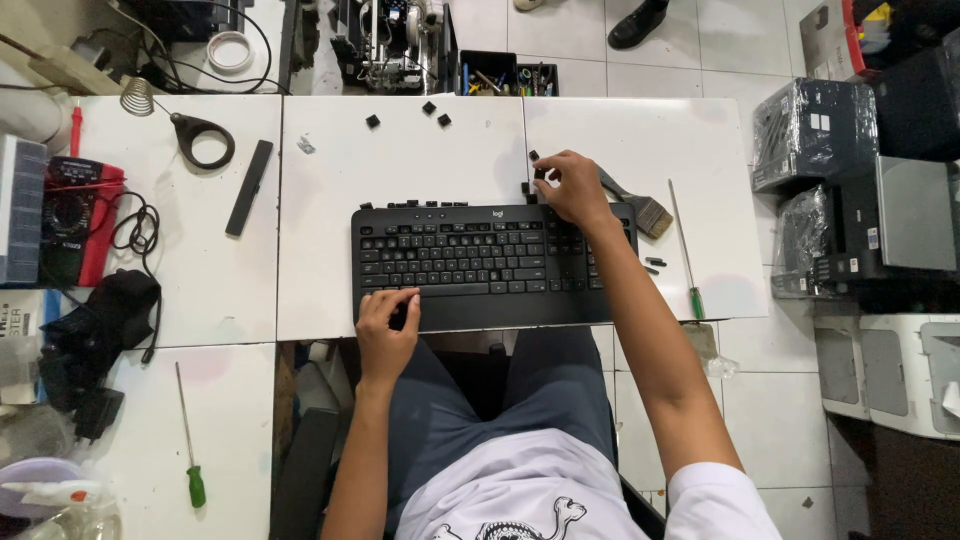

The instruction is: The person is replacing missing or removed keycaps on a computer keyboard by picking them up from the desk and snapping them into their respective positions.

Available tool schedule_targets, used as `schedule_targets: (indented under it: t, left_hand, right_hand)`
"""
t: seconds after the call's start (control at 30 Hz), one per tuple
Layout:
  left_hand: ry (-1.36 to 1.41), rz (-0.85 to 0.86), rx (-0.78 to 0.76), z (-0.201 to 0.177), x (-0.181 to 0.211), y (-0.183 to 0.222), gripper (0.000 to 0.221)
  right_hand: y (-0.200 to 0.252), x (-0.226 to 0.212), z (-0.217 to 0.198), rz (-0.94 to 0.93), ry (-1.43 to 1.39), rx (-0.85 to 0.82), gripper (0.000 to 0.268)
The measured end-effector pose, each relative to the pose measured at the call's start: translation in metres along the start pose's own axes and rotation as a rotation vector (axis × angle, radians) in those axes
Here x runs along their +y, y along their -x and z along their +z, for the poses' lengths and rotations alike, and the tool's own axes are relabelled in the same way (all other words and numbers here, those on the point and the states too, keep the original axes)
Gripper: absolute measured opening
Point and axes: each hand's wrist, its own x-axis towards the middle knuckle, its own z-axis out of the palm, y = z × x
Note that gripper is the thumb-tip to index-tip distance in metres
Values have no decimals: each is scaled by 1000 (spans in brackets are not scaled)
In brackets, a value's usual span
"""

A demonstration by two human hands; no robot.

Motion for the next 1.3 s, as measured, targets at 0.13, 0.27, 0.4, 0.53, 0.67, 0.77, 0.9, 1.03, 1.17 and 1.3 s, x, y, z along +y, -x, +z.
schedule_targets:
  t: [0.13, 0.27, 0.4, 0.53, 0.67, 0.77, 0.9, 1.03, 1.17, 1.3]
  left_hand:
    - [22, -19, -13, -3, 6, 0, 12]
    - [86, -50, -3, -3, 29, 1, 16]
    - [312, -68, -13, 8, 77, 0, 23]
    - [704, -194, -51, 20, 115, -2, 32]
    - [828, -196, -93, 21, 129, -2, 30]
    - [776, -188, -95, 20, 131, 0, 25]
    - [574, -242, -110, 17, 124, 12, 19]
    - [488, -304, -151, 25, 106, 29, 21]
    - [445, -363, -184, 31, 102, 37, 22]
    - [382, -259, -210, 29, 99, 27, 24]
  right_hand:
    - [34, -57, -24, -40, -289, 79, 37]
    - [75, -102, -36, -94, -610, 129, 42]
    - [116, -145, -50, -167, -680, 92, 48]
    - [149, -179, -56, -242, -711, 101, 47]
    - [171, -197, -59, -283, -684, 148, 45]
    - [185, -200, -52, -325, -600, 221, 42]
    - [207, -202, -35, -275, -504, 200, 34]
    - [220, -192, -21, -246, -463, 177, 33]
    - [224, -183, -19, -191, -464, 101, 35]
    - [195, -164, -31, -127, -367, 87, 42]
